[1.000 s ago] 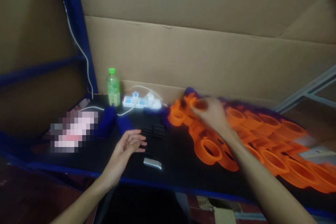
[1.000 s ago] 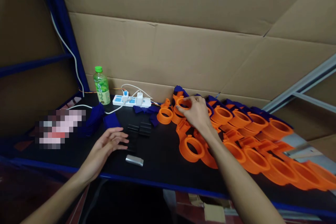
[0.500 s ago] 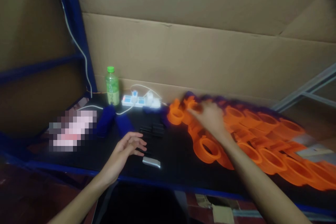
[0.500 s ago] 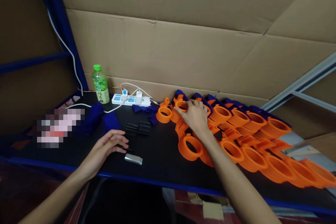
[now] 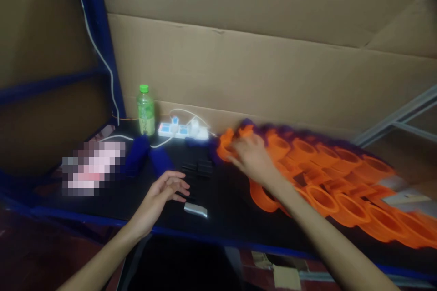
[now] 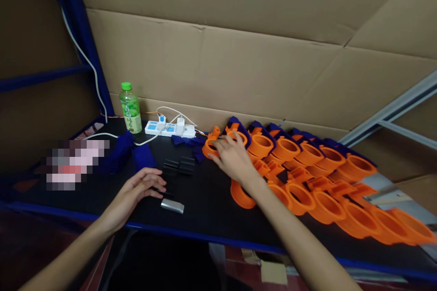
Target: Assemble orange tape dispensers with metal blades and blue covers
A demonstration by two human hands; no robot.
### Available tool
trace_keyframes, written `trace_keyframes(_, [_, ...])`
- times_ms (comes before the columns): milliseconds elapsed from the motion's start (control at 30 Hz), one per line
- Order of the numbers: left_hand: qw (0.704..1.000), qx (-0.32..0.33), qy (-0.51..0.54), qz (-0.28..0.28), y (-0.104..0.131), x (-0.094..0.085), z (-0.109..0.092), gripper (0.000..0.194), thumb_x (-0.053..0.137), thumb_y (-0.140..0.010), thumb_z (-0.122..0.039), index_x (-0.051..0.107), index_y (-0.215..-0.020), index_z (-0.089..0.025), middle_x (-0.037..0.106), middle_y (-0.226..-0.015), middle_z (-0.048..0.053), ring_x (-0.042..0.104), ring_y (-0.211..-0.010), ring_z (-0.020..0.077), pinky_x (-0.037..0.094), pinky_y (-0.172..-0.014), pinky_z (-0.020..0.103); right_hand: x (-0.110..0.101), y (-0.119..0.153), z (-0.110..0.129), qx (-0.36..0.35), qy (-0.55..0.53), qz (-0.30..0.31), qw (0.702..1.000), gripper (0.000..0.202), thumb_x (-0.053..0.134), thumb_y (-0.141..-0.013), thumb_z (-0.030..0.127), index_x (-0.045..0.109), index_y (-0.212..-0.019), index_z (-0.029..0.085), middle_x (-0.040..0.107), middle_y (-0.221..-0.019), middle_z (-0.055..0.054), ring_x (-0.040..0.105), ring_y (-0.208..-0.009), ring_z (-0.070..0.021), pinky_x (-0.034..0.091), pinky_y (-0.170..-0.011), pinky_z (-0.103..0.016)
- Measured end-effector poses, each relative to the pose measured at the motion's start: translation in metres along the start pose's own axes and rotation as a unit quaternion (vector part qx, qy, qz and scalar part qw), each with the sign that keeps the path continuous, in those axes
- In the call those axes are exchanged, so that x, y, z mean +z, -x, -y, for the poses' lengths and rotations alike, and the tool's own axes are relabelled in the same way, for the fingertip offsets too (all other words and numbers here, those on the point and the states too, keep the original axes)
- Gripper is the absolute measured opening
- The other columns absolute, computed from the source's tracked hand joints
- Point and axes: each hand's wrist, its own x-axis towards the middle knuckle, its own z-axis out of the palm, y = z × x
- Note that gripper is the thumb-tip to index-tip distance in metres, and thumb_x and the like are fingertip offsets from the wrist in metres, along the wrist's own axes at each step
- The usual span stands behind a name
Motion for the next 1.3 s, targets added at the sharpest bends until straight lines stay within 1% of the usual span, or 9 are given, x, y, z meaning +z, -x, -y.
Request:
trace_keyframes(233, [1.000, 0.013, 0.010, 0.008, 0.001, 0.000, 0.001, 0.024, 0.058, -0.095, -0.031, 0.066, -0.114, -0.019, 0.071, -0.103, 0.011, 0.069, -0.098, 0.0270, 0.055, -0.086, 0.042, 0.008, -0.012, 0.022, -0.016, 0.047, 0.042, 0.998, 0.038, 0.049, -0.084, 0.002, 0.067, -0.116, 0.010, 0.070, -0.100, -0.015, 0.054, -0.104, -0.0286, 0.027, -0.108, -0.048])
trace_keyframes(367, [1.000, 0.015, 0.012, 0.004, 0.000, 0.000, 0.000, 0.024, 0.060, -0.094, -0.032, 0.067, -0.112, -0.019, 0.072, -0.103, 0.011, 0.069, -0.097, 0.0276, 0.056, -0.085, 0.042, 0.005, -0.015, 0.018, -0.013, 0.043, 0.029, 0.999, 0.036, 0.046, -0.085, 0.000, 0.068, -0.110, 0.012, 0.069, -0.099, -0.014, 0.052, -0.097, -0.0268, 0.031, -0.100, -0.043])
trace_keyframes(567, [1.000, 0.013, 0.021, -0.004, -0.001, -0.001, 0.001, 0.027, 0.063, -0.093, -0.037, 0.070, -0.112, -0.019, 0.073, -0.101, 0.011, 0.069, -0.099, 0.0283, 0.056, -0.087, 0.043, -0.016, -0.012, 0.029, -0.013, 0.038, -0.013, 0.999, 0.040, 0.044, -0.091, 0.005, 0.063, -0.126, 0.012, 0.067, -0.106, -0.015, 0.051, -0.101, -0.0288, 0.035, -0.096, -0.044])
trace_keyframes(767, [0.993, 0.065, 0.100, -0.025, -0.004, 0.000, -0.001, 0.049, 0.069, -0.089, -0.042, 0.062, -0.133, -0.022, 0.066, -0.134, 0.015, 0.057, -0.129, 0.0345, 0.051, -0.101, 0.049, -0.058, 0.014, 0.098, -0.060, -0.188, -0.135, 0.971, 0.032, 0.051, -0.097, 0.013, 0.061, -0.127, 0.020, 0.069, -0.107, -0.010, 0.058, -0.102, -0.0236, 0.047, -0.090, -0.040])
trace_keyframes(867, [0.982, 0.084, 0.163, -0.039, -0.003, 0.005, -0.005, 0.051, 0.069, -0.088, -0.045, 0.062, -0.133, -0.023, 0.061, -0.142, 0.014, 0.055, -0.132, 0.0330, 0.047, -0.107, 0.047, -0.075, 0.031, 0.137, -0.117, -0.339, -0.116, 0.926, 0.026, 0.059, -0.096, 0.016, 0.062, -0.121, 0.022, 0.071, -0.103, -0.006, 0.062, -0.096, -0.0182, 0.051, -0.087, -0.035])
trace_keyframes(967, [0.974, 0.046, 0.207, -0.074, -0.002, 0.005, -0.008, 0.044, 0.068, -0.089, -0.047, 0.066, -0.125, -0.022, 0.073, -0.119, 0.012, 0.071, -0.104, 0.0283, 0.057, -0.089, 0.042, -0.081, 0.044, 0.156, -0.142, -0.398, -0.074, 0.903, 0.023, 0.062, -0.095, 0.019, 0.064, -0.118, 0.023, 0.071, -0.105, -0.004, 0.064, -0.096, -0.0163, 0.052, -0.089, -0.034])
trace_keyframes(1100, [0.969, -0.020, 0.219, -0.111, -0.001, -0.002, -0.009, 0.045, 0.070, -0.087, -0.047, 0.071, -0.117, -0.013, 0.064, -0.062, 0.001, 0.070, -0.069, 0.0207, 0.059, -0.068, 0.032, -0.065, 0.055, 0.160, -0.016, -0.393, -0.031, 0.919, 0.022, 0.060, -0.096, 0.020, 0.064, -0.118, 0.023, 0.071, -0.109, -0.004, 0.065, -0.098, -0.0168, 0.055, -0.087, -0.032])
trace_keyframes(1200, [0.971, -0.027, 0.205, -0.120, -0.002, -0.003, -0.009, 0.045, 0.073, -0.084, -0.046, 0.072, -0.114, -0.013, 0.062, -0.059, 0.000, 0.071, -0.068, 0.0214, 0.058, -0.065, 0.030, -0.043, 0.062, 0.163, 0.023, -0.294, 0.034, 0.955, 0.027, 0.064, -0.093, 0.021, 0.066, -0.120, 0.023, 0.070, -0.112, -0.006, 0.065, -0.102, -0.0222, 0.056, -0.085, -0.036])
trace_keyframes(1300, [0.971, -0.042, 0.201, -0.119, -0.001, 0.002, -0.010, 0.041, 0.076, -0.082, -0.043, 0.072, -0.109, -0.013, 0.064, -0.061, 0.001, 0.072, -0.068, 0.0225, 0.058, -0.062, 0.030, -0.026, 0.066, 0.170, 0.023, -0.216, 0.034, 0.975, 0.026, 0.060, -0.093, 0.015, 0.068, -0.117, 0.021, 0.070, -0.104, -0.008, 0.065, -0.097, -0.0239, 0.055, -0.082, -0.038])
